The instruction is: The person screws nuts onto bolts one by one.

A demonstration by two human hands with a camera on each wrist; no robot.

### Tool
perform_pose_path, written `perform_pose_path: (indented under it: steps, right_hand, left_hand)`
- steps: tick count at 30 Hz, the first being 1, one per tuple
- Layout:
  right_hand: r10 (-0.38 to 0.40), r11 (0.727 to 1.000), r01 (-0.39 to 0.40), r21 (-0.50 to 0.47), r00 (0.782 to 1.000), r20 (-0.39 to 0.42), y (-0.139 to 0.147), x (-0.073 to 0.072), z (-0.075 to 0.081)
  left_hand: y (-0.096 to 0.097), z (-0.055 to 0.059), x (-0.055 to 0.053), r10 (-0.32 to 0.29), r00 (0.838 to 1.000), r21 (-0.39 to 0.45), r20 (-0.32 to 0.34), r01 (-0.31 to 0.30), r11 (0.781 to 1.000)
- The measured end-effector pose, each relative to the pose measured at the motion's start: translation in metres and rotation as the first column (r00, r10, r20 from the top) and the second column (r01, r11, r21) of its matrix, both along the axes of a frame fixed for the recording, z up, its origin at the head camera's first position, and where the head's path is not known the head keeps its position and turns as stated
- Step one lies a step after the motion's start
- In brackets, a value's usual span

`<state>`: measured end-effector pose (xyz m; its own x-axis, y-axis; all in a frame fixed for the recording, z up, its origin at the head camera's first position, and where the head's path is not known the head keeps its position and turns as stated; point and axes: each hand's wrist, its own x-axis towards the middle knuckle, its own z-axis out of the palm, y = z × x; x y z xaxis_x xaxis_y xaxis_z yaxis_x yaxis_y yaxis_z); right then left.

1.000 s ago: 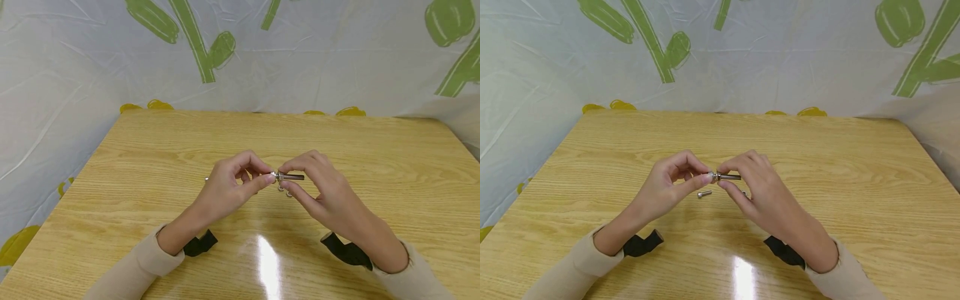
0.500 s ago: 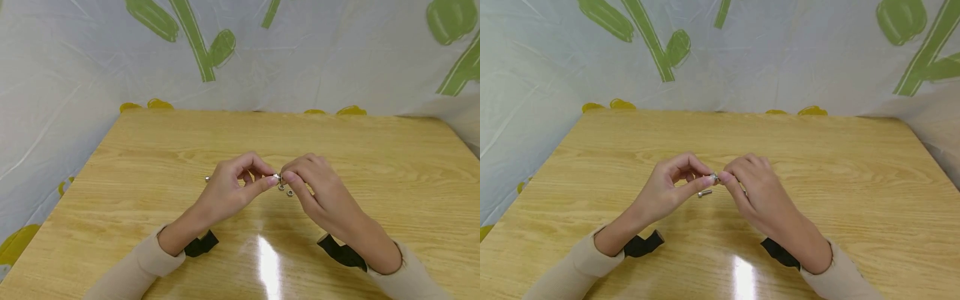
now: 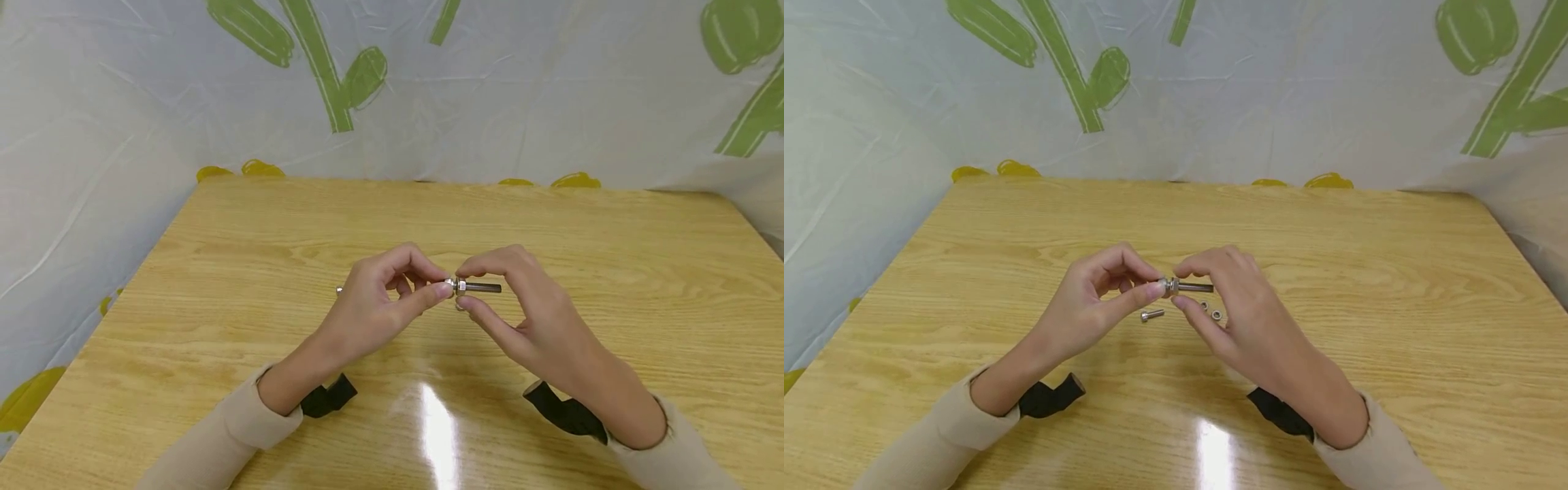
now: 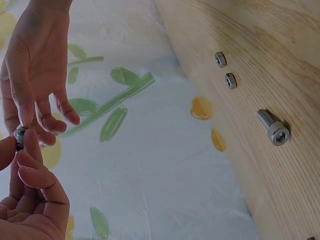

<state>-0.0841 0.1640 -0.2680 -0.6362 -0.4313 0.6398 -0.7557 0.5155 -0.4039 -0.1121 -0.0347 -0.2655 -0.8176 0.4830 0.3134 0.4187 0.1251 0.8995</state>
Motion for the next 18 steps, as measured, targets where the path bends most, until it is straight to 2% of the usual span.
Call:
perform_pose_path:
  steps: [5, 7, 11, 18]
  right_hand:
    - [0.039, 0.998, -0.043, -0.041, 0.996, -0.082, -0.0004, -0.0020, 0.0004]
    - [0.042, 0.998, -0.046, -0.045, 0.995, -0.090, -0.0003, -0.0025, 0.0007]
    - [0.041, 0.998, -0.044, -0.041, 0.997, -0.070, 0.0004, -0.0028, 0.0012]
    - [-0.023, 1.000, 0.023, 0.008, 0.998, 0.054, 0.0020, 0.0001, 0.0001]
  left_hand:
    - [0.0005, 0.0007, -0.0004, 0.002, 1.000, -0.011, 0.006, -0.002, 1.000]
    - [0.0005, 0.0006, -0.0005, 0.002, 1.000, -0.014, 0.002, -0.002, 1.000]
    - [0.0003, 0.0008, -0.0006, 0.003, 1.000, -0.018, -0.008, -0.003, 1.000]
    - [0.0018, 0.0009, -0.0002, -0.001, 1.000, -0.021, -0.018, 0.001, 1.000]
